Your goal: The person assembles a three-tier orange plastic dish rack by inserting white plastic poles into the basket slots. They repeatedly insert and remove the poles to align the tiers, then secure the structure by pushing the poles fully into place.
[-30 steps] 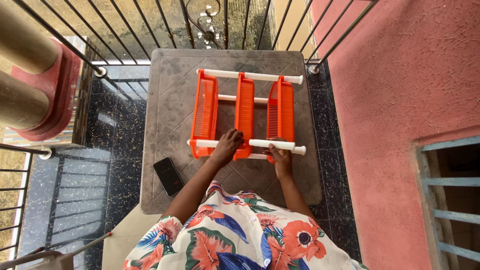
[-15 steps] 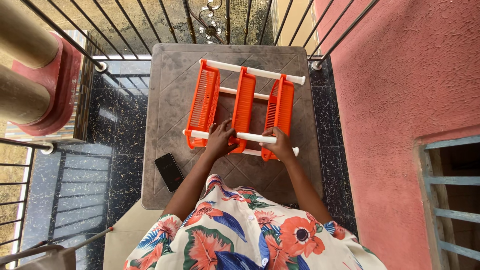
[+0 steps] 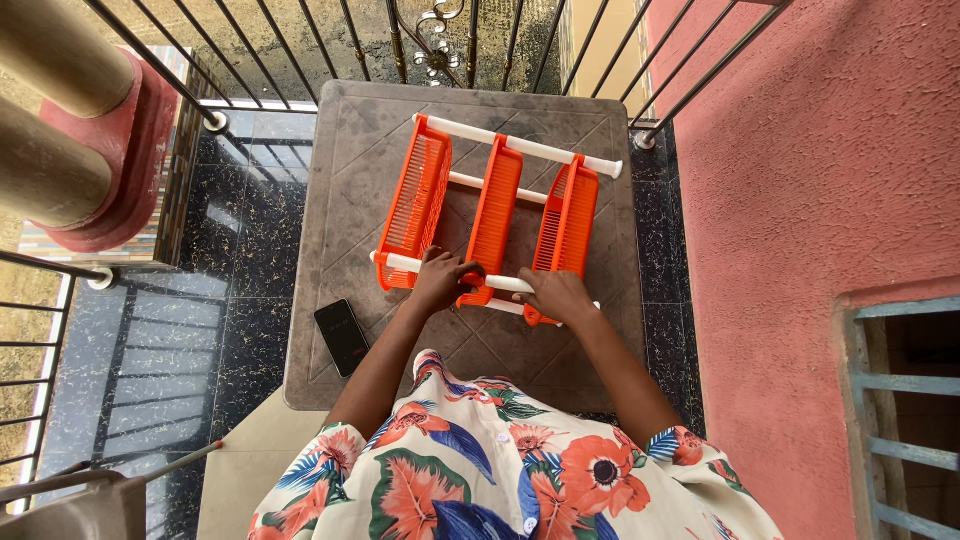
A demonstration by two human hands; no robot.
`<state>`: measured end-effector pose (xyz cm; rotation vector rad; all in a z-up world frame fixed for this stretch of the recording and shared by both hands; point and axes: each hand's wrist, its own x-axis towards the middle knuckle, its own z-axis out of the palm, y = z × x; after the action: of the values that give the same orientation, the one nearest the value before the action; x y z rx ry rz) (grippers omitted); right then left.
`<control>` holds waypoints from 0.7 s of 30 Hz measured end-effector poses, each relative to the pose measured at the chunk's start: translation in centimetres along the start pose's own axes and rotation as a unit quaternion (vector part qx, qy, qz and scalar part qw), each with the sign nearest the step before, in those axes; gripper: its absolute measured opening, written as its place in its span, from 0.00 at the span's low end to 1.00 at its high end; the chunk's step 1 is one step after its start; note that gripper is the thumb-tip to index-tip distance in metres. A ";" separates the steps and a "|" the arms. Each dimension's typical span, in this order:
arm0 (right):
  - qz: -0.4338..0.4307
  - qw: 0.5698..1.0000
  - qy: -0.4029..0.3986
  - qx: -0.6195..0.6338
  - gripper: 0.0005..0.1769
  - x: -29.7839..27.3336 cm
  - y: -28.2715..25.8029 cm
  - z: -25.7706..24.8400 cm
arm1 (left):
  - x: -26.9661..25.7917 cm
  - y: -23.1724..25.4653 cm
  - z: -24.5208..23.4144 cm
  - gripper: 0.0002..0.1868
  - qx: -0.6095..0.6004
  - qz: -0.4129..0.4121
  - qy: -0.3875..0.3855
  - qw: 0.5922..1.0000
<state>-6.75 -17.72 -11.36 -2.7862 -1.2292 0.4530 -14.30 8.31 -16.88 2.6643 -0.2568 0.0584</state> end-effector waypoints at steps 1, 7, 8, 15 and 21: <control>-0.010 1.000 0.016 -0.007 0.27 -0.1 0.1 0.1 | 0.1 0.0 0.0 0.21 0.013 -0.002 -0.008 1.000; -0.050 0.996 0.058 -0.035 0.26 0.0 0.1 0.9 | 0.2 -0.1 0.2 0.20 0.017 -0.009 -0.016 1.000; -0.063 0.995 0.072 -0.033 0.25 0.1 0.2 1.0 | 0.2 0.0 0.3 0.21 0.015 -0.007 -0.013 1.000; -0.131 0.981 0.140 -0.009 0.24 0.2 0.5 0.7 | 0.2 0.1 0.4 0.21 0.004 -0.020 -0.015 1.000; -0.138 0.987 0.065 -0.044 0.27 1.1 1.1 0.5 | 0.3 0.1 0.5 0.19 0.015 -0.023 -0.035 0.999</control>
<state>-5.46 -17.68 -12.26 -2.6052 -1.6048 0.1978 -14.04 7.92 -17.30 2.7040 -0.2180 -0.0470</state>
